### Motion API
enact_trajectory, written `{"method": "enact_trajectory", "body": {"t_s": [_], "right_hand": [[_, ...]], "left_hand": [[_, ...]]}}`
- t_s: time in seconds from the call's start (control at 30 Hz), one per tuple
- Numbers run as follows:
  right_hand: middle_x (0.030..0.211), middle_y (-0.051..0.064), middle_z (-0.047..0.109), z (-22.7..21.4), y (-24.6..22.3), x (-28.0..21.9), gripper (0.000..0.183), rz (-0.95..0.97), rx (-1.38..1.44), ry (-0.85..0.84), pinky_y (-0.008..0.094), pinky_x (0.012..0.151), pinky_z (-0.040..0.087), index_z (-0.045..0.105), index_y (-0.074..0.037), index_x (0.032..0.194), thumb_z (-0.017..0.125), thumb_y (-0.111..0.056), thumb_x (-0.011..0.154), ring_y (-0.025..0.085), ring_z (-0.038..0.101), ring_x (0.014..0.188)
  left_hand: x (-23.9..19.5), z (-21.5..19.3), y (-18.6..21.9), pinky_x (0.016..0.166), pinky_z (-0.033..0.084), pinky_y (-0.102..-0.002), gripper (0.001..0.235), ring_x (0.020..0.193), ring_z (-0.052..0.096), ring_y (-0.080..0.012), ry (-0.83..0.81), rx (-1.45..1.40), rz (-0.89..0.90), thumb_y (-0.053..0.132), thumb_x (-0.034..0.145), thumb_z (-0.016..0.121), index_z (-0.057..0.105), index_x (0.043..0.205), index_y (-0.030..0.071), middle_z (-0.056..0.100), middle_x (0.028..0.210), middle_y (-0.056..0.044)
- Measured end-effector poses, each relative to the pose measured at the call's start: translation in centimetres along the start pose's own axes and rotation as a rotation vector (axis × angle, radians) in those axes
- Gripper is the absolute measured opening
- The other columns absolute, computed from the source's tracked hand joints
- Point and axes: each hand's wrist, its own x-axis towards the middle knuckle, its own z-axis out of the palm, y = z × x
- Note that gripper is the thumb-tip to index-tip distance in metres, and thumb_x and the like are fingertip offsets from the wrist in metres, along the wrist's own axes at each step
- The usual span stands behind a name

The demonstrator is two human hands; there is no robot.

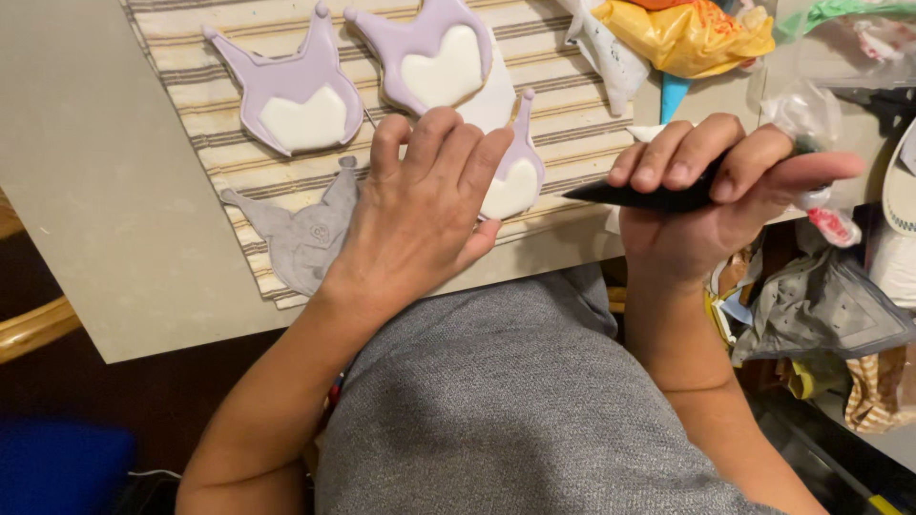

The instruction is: The person decorates character-themed cookies using piping bags of black and pink icing and a small scribing tool. They pipe facial features onto the cookies and use the tool to refine the icing shapes and details.

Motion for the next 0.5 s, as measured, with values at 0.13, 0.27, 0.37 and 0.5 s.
{"method": "enact_trajectory", "body": {"t_s": [0.13,0.27,0.37,0.5], "right_hand": [[0.067,0.006,0.043,1.3,0.6,-0.2,0.057,-0.051,-0.072,-0.007,0.039,0.055,0.049,0.036,-0.014,0.087,0.032,-0.067,0.108,0.021,0.046,0.051],[0.062,0.004,0.037,2.1,1.3,-0.7,0.055,-0.024,-0.017,0.019,0.035,0.05,0.043,0.034,-0.014,0.086,0.033,-0.064,0.108,0.019,0.04,0.047],[0.061,0.004,0.035,2.6,1.6,-0.9,0.056,-0.014,-0.003,0.006,0.032,0.046,0.039,0.034,-0.014,0.085,0.032,-0.065,0.107,0.017,0.039,0.046],[0.061,0.005,0.036,2.9,1.6,-0.5,0.057,-0.049,-0.05,-0.025,0.035,0.046,0.04,0.033,-0.014,0.084,0.03,-0.066,0.107,0.019,0.038,0.045]], "left_hand": [[0.0,-0.4,-0.5,0.108,0.026,-0.046,0.09,0.129,0.042,-0.0254,0.035,-0.009,0.012,0.053,0.081,0.083,0.051,0.149,0.005,0.056,0.122,-0.008],[-1.0,-1.3,-4.1,0.107,0.028,-0.046,0.09,0.128,0.042,-0.0278,0.145,-0.19,0.062,0.054,0.084,0.086,0.048,0.149,0.005,0.055,0.126,-0.011],[-3.0,-2.5,-8.4,0.112,0.028,-0.047,0.069,0.13,0.045,-0.0286,0.269,-0.167,0.014,0.041,0.091,0.082,0.053,0.146,0.01,0.055,0.127,-0.01],[-5.7,-2.2,-13.4,0.115,0.033,-0.046,0.057,0.129,0.049,-0.0276,0.409,-0.149,-0.121,0.031,0.094,0.081,0.054,0.139,0.01,0.057,0.132,-0.01]]}}
